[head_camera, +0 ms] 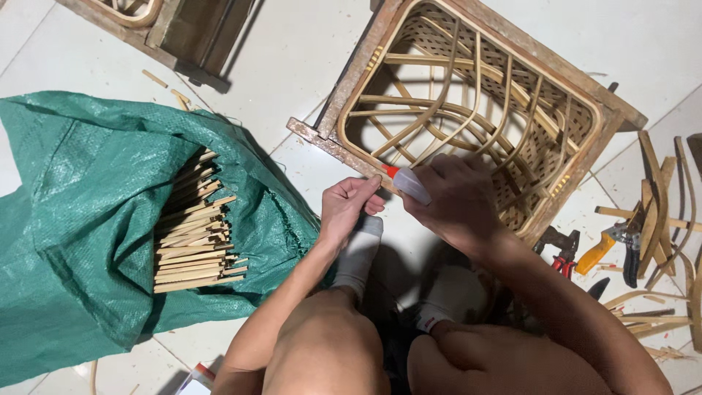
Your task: The person assembles a rectangular woven basket by applying glue to the frame and inserting thin wooden strips. They use a hammer to tap the strips into place and adjust the basket's position on the floor.
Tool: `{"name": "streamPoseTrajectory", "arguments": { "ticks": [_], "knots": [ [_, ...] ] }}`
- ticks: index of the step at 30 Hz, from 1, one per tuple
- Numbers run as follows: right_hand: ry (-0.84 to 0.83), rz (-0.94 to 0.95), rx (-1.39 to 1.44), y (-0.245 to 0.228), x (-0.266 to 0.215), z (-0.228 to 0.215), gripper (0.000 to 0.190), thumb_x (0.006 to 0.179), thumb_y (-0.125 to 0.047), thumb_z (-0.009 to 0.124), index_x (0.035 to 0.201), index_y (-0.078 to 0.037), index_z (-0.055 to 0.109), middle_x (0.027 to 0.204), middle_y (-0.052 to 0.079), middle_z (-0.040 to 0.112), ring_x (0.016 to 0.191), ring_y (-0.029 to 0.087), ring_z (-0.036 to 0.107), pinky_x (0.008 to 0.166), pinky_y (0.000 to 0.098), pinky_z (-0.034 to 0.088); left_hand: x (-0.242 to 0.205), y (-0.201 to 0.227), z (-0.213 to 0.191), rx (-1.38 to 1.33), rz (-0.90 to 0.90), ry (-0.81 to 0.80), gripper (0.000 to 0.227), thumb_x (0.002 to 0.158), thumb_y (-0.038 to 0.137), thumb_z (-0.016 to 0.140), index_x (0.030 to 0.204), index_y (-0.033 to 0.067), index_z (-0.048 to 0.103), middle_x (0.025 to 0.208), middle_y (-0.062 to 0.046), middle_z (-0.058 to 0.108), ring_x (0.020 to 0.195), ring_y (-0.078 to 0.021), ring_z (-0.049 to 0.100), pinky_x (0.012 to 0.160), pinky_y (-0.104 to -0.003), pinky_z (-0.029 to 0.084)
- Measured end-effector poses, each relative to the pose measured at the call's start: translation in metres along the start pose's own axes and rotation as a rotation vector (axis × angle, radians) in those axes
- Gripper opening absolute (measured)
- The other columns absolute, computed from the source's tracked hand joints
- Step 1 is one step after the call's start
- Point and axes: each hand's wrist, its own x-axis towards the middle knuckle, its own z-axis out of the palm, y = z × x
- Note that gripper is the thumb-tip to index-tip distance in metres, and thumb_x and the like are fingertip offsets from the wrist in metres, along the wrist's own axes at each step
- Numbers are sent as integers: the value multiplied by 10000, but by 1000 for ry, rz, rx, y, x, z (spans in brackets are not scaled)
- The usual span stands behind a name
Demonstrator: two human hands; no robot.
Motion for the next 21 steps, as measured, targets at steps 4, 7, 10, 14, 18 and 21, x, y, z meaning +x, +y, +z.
{"name": "streamPoseTrajectory", "arguments": {
  "ticks": [4, 7, 10, 14, 18, 21],
  "knots": [
    [-10, 5, 1, 0, 3, -3, 302, 785, -332, 835, 936, -91, 734, 834, 79, 659, 825, 272, 656, 841, 451, 473, 3, 4, -6, -10, 44, 18, 289, 914, 266, 777, 906, -17, 720, 726, -111, 739, 608, -142, 681, 583, -266, 538],
    [53, 5, 36, -1, 10, -6, 288, 818, -329, 828, 980, -101, 758, 834, 84, 668, 823, 265, 661, 837, 440, 486, 5, 15, -17, 13, 71, 102, 279, 900, 286, 768, 902, 9, 736, 681, -95, 728, 567, -129, 668, 555, -260, 529],
    [-3, 3, 35, 10, 29, -7, 304, 870, -344, 795, 1010, -74, 772, 842, 104, 696, 788, 259, 669, 770, 430, 489, 10, 29, -27, 14, 117, 185, 288, 905, 283, 785, 850, 8, 720, 648, -78, 709, 533, -111, 641, 527, -243, 502],
    [27, -161, 14, 49, 69, -3, 235, 1149, -226, 690, 1301, -48, 707, 1205, 140, 712, 1097, 244, 678, 975, 390, 511, 18, 41, -32, 84, 156, 250, 316, 890, 292, 811, 766, 27, 692, 584, -54, 665, 467, -90, 586, 459, -228, 460],
    [-77, -217, -144, 75, 104, 15, 335, 1017, -209, 678, 1336, -105, 685, 1292, 145, 657, 1172, 282, 602, 1034, 455, 464, 27, 46, -24, 205, 166, 296, 357, 869, 309, 839, 694, 47, 669, 535, -34, 620, 418, -74, 539, 417, -218, 415],
    [-116, -283, -191, 80, 121, 26, 378, 1009, -172, 650, 1381, -105, 654, 1350, 145, 621, 1215, 272, 565, 1073, 448, 445, 33, 46, -20, 209, 190, 309, 387, 856, 306, 854, 655, 55, 638, 535, -20, 616, 407, -65, 526, 406, -218, 401]
  ]
}}
